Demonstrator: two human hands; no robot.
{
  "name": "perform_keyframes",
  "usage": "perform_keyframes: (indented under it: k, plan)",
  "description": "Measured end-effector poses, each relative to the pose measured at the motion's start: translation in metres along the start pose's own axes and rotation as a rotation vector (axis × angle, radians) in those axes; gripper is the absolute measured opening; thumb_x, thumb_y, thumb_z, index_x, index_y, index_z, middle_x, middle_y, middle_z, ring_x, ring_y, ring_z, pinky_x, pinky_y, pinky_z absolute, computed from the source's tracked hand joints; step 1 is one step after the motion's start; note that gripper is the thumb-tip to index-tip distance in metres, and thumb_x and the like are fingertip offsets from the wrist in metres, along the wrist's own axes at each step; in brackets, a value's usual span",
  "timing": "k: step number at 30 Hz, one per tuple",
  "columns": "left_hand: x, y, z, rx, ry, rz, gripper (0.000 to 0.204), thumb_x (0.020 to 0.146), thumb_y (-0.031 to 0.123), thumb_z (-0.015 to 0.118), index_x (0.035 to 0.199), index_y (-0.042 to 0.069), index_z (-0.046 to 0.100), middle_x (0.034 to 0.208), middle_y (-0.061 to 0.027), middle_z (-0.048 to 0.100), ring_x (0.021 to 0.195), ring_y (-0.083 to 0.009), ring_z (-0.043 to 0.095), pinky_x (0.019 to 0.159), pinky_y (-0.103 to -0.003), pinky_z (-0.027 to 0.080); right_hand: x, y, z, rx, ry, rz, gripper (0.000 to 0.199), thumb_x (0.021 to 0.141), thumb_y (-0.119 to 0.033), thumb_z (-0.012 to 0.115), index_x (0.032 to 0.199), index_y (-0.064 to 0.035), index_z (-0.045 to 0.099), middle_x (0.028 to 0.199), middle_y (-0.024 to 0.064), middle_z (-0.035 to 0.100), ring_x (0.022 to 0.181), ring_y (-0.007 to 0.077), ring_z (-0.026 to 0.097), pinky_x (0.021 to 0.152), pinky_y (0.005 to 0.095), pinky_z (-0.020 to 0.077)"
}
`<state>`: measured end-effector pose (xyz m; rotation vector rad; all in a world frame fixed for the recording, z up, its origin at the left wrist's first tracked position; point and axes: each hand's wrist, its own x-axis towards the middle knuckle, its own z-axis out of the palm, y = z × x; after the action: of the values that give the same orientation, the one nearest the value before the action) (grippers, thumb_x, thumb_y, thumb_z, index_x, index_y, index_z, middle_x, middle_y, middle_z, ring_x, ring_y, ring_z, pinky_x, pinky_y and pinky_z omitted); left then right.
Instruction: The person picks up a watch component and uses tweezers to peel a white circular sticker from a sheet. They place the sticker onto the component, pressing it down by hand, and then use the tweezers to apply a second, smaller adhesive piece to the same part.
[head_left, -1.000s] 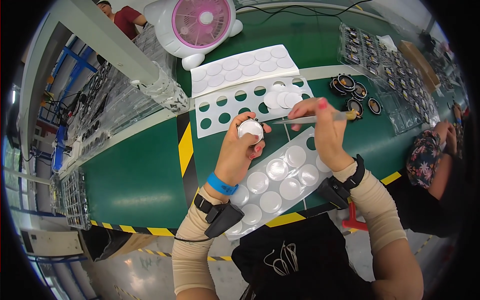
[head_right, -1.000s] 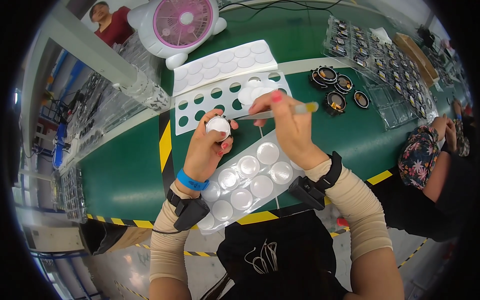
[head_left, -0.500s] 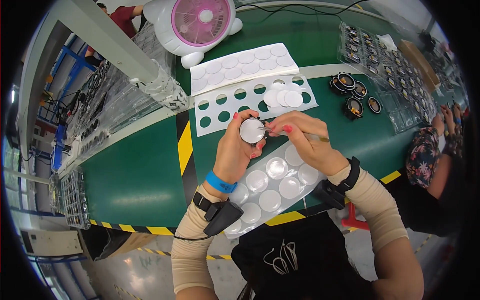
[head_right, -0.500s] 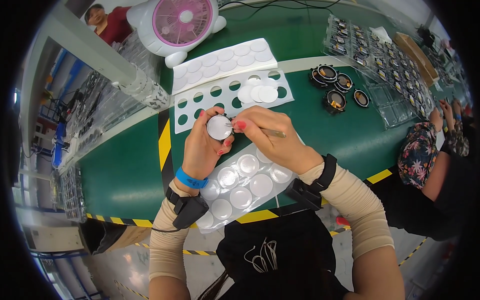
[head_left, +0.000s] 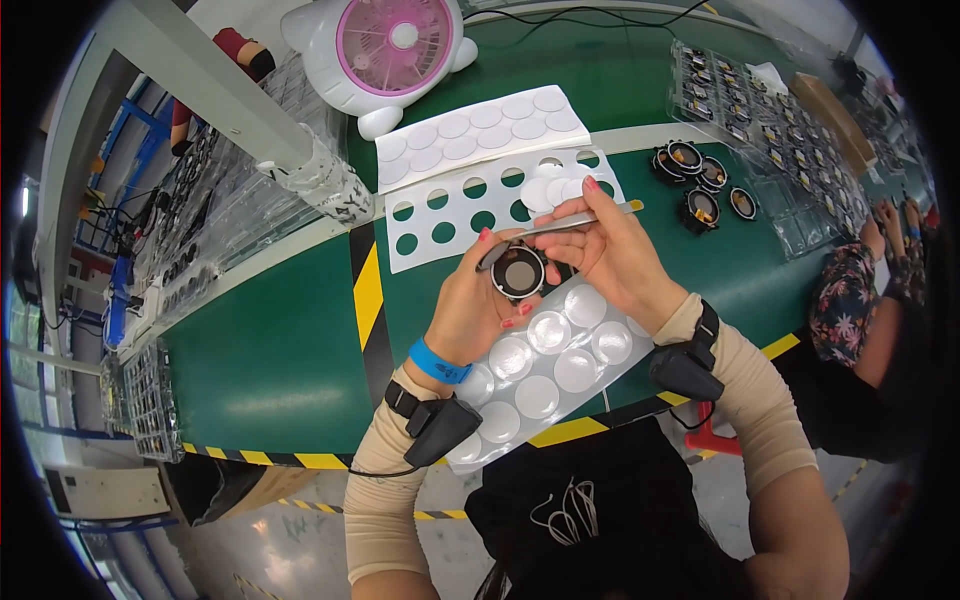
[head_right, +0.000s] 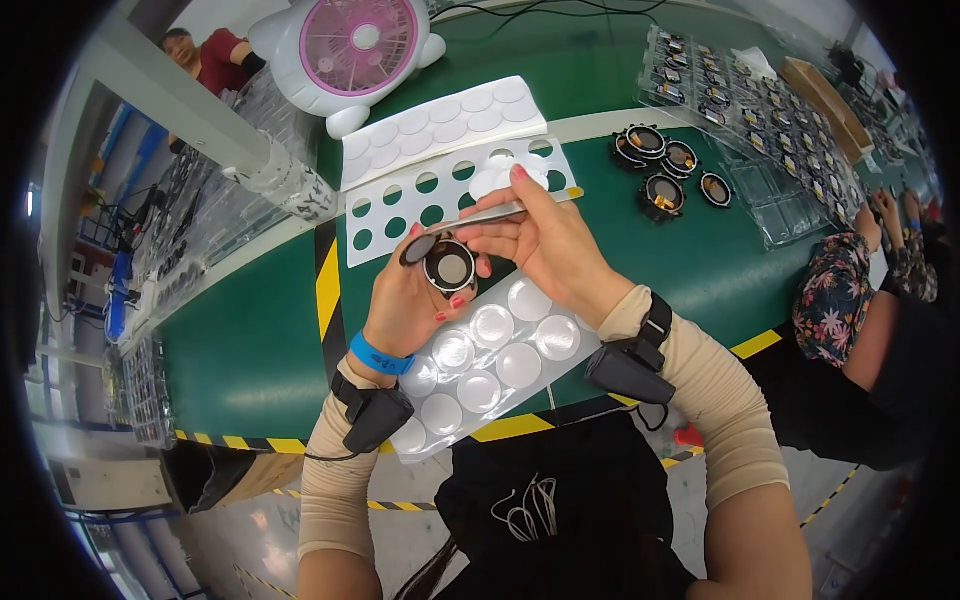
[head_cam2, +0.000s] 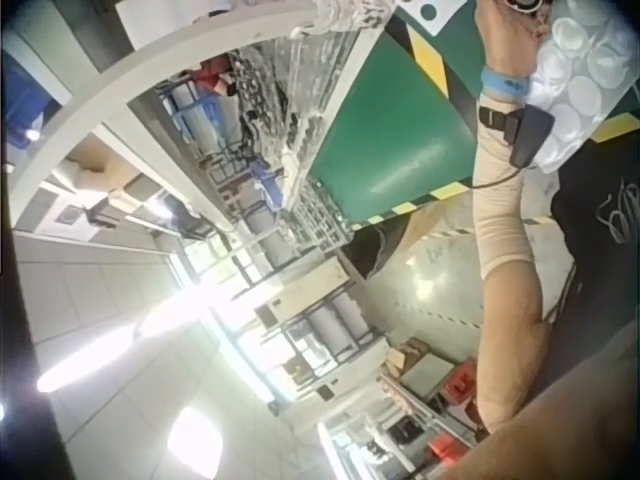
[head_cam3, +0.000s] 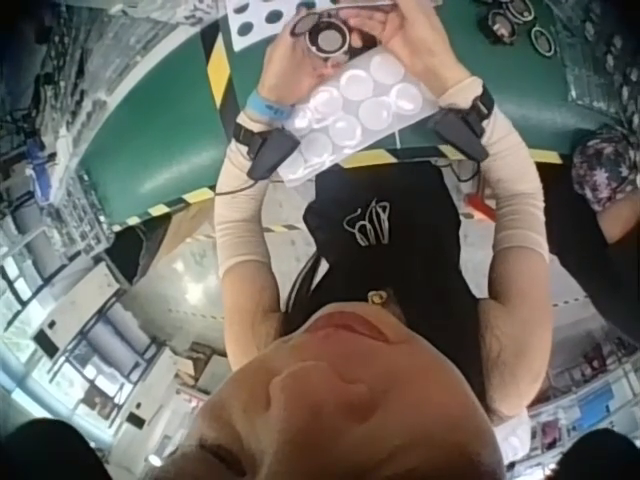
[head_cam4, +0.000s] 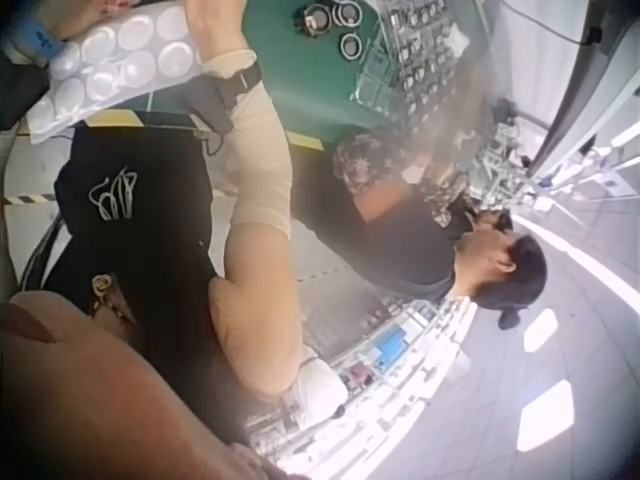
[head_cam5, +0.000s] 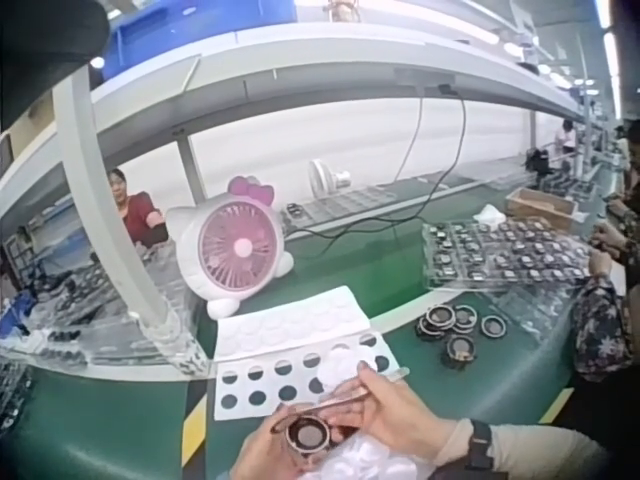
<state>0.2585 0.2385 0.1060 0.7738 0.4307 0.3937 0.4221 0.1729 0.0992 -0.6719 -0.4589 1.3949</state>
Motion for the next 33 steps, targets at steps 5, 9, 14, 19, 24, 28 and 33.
perform_keyframes:
  k: [5, 9, 14, 19, 24, 28, 33]
  plan:
    - [0.006, -0.003, -0.022, -0.024, 0.008, -0.054, 0.037, 0.095, 0.037, 0.025, 0.108, 0.007, 0.044, 0.083, -0.0126, 0.056, 0.055, -0.0134, 0.042, 0.044, -0.022, 0.03, 0.004, -0.016, 0.008, 0.01, 0.205, -0.242, 0.038, 0.095, -0.032, 0.039, 0.089, 0.0012, 0.055, 0.088, 0.0167, 0.062, 0.077, 0.0228, 0.064, 0.067, 0.0307, 0.0528]
    - [0.003, -0.003, -0.026, -0.076, -0.029, 0.063, 0.039, 0.095, 0.037, 0.025, 0.114, 0.008, 0.042, 0.09, -0.0119, 0.056, 0.06, -0.0129, 0.044, 0.046, -0.022, 0.033, 0.003, -0.012, -0.008, -0.58, 0.204, -0.58, 0.03, 0.093, -0.026, 0.044, 0.088, 0.0013, 0.056, 0.083, 0.0148, 0.063, 0.075, 0.021, 0.064, 0.064, 0.0281, 0.0506]
    - [0.005, -0.004, -0.003, 0.093, 0.064, 0.188, 0.041, 0.096, 0.037, 0.025, 0.121, 0.008, 0.039, 0.097, -0.0073, 0.053, 0.071, -0.0114, 0.044, 0.056, -0.022, 0.035, -0.007, 0.013, 0.005, -1.33, 0.005, -0.859, 0.016, 0.085, -0.014, 0.058, 0.085, 0.0023, 0.056, 0.072, 0.0114, 0.061, 0.061, 0.0141, 0.058, 0.054, 0.0235, 0.0447]
    - [0.002, -0.008, -0.007, 0.247, -0.001, 0.255, 0.043, 0.096, 0.038, 0.026, 0.124, 0.008, 0.038, 0.1, -0.0045, 0.049, 0.078, -0.0107, 0.043, 0.063, -0.024, 0.036, -0.013, 0.018, 0.019, -1.287, -0.01, -0.43, 0.016, 0.076, -0.009, 0.065, 0.084, 0.0014, 0.057, 0.069, 0.0101, 0.059, 0.059, 0.0139, 0.057, 0.052, 0.0239, 0.0436]
    - [0.001, -0.009, -0.005, 0.234, 0.01, 0.328, 0.043, 0.096, 0.036, 0.027, 0.125, 0.007, 0.038, 0.105, -0.0054, 0.047, 0.082, -0.0113, 0.043, 0.068, -0.025, 0.037, -0.013, 0.02, 0.027, -1.264, 0.09, -0.437, 0.015, 0.076, -0.011, 0.065, 0.082, 0.0003, 0.057, 0.072, 0.0107, 0.062, 0.062, 0.0212, 0.062, 0.054, 0.0261, 0.0465]
    - [0.001, -0.01, -0.005, 0.392, 0.0, 0.405, 0.045, 0.096, 0.037, 0.031, 0.128, 0.006, 0.036, 0.107, -0.0069, 0.049, 0.092, -0.0157, 0.047, 0.077, -0.026, 0.037, -0.004, 0.032, 0.015, -1.032, 0.082, -0.421, 0.013, 0.076, -0.009, 0.064, 0.082, 0.0005, 0.057, 0.074, 0.0105, 0.061, 0.059, 0.022, 0.061, 0.055, 0.0268, 0.0469]
    - [0.005, -0.011, -0.011, 0.197, 0.025, 0.368, 0.045, 0.096, 0.037, 0.031, 0.127, 0.005, 0.036, 0.107, -0.0073, 0.05, 0.096, -0.0165, 0.047, 0.082, -0.027, 0.036, -0.009, 0.032, 0.016, -1.217, -0.102, -0.753, 0.012, 0.074, 0.004, 0.063, 0.084, 0.0007, 0.057, 0.078, 0.0086, 0.058, 0.059, 0.0141, 0.058, 0.052, 0.023, 0.044]
